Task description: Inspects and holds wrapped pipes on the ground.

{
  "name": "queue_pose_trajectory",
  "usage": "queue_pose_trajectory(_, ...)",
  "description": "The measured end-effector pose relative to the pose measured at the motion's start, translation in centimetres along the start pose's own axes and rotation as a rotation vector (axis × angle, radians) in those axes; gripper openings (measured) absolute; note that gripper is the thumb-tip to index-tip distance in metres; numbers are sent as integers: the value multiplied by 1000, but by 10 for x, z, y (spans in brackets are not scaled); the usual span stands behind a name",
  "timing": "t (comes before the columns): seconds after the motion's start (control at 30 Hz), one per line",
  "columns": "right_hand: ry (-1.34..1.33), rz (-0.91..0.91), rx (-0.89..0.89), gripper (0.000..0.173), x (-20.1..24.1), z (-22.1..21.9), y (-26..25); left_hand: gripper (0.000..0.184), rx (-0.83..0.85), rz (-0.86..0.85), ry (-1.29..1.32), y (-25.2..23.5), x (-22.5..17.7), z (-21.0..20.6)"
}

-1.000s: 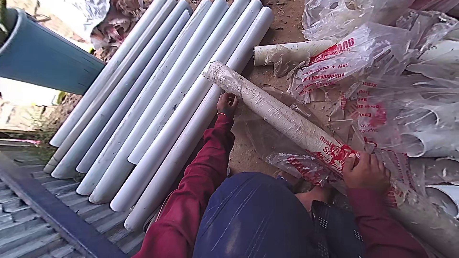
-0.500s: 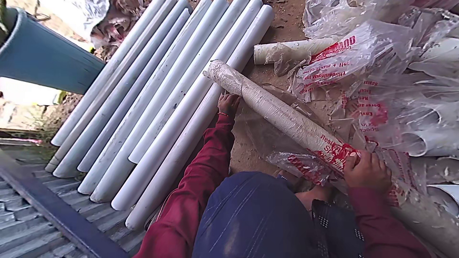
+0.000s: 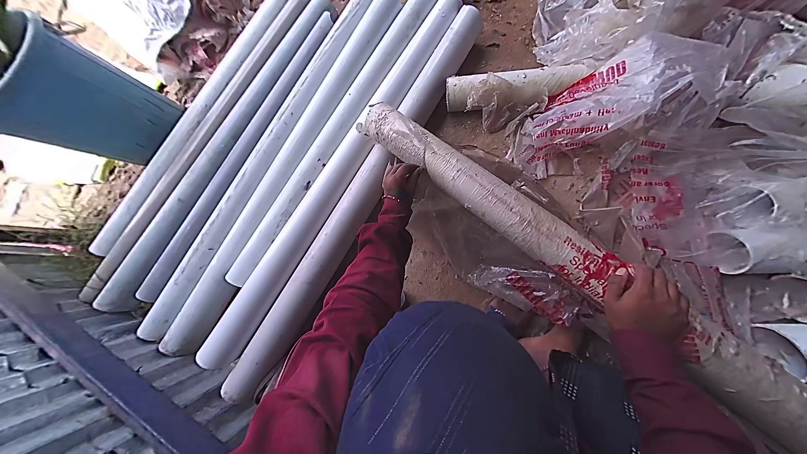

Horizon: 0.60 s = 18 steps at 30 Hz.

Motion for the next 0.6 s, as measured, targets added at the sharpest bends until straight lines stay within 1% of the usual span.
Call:
queue_pose_trajectory(0.27,-1,8,-2,52,0,0,2,23,50,100,-28,-1,0,-2)
queue_pose_trajectory(0.4,0,3,-5,52,1,1,1,26,22,36,25,2,3,-3)
queue_pose_trajectory(0.47,8,-4,8,52,1,1,1,27,13,1,6,1,2,-3)
queue_pose_trajectory(0.6,-4,0,7,49,0,0,0,23,19,13,4,0,0,-3)
Point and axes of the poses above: each hand's wrist, its own y-axis away from the middle knuckle, its own z-axis out of the back of the hand, x = y × z, the point moved 6 cm from there along -y, towards the middle knuckle, and after that the axes turned 10 degrees about -z, right-handed, at the moved point
